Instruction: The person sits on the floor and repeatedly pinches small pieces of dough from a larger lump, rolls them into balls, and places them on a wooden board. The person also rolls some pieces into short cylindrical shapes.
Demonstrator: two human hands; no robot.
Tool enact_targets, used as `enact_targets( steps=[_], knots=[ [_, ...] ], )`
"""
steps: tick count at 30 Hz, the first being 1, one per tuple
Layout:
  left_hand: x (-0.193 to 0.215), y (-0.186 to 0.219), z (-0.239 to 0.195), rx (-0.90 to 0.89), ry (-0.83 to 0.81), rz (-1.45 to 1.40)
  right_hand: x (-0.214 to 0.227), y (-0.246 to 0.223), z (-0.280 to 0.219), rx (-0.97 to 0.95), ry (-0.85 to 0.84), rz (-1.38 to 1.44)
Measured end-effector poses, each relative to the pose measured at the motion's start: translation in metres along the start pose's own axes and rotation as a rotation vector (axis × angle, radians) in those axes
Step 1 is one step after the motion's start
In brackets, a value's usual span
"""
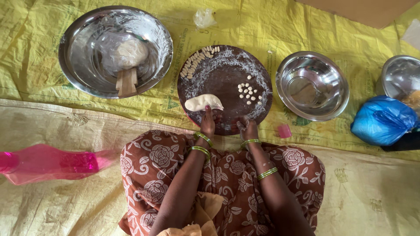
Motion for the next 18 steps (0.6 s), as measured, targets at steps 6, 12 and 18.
enact_targets(
  steps=[6,12,18],
  knots=[
    [-0.003,-0.005,0.005,-0.022,-0.032,-0.088,0.002,-0.027,-0.012,-0.059,0.037,-0.034],
    [-0.006,-0.007,0.005,-0.010,-0.028,-0.044,0.005,-0.024,-0.010,-0.187,0.124,0.055],
    [-0.005,-0.004,-0.002,0.017,-0.018,-0.049,0.008,0.000,0.006,-0.097,0.004,0.300]
  ],
)
Point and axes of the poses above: each hand's wrist, its own z-axis towards the middle knuckle, its own x-axis out of the back of the hand, y = z × x, the point moved 2 cm from there along z, towards the middle knuckle, and after that the axes turned 14 degrees about y, right-handed, at the moved point
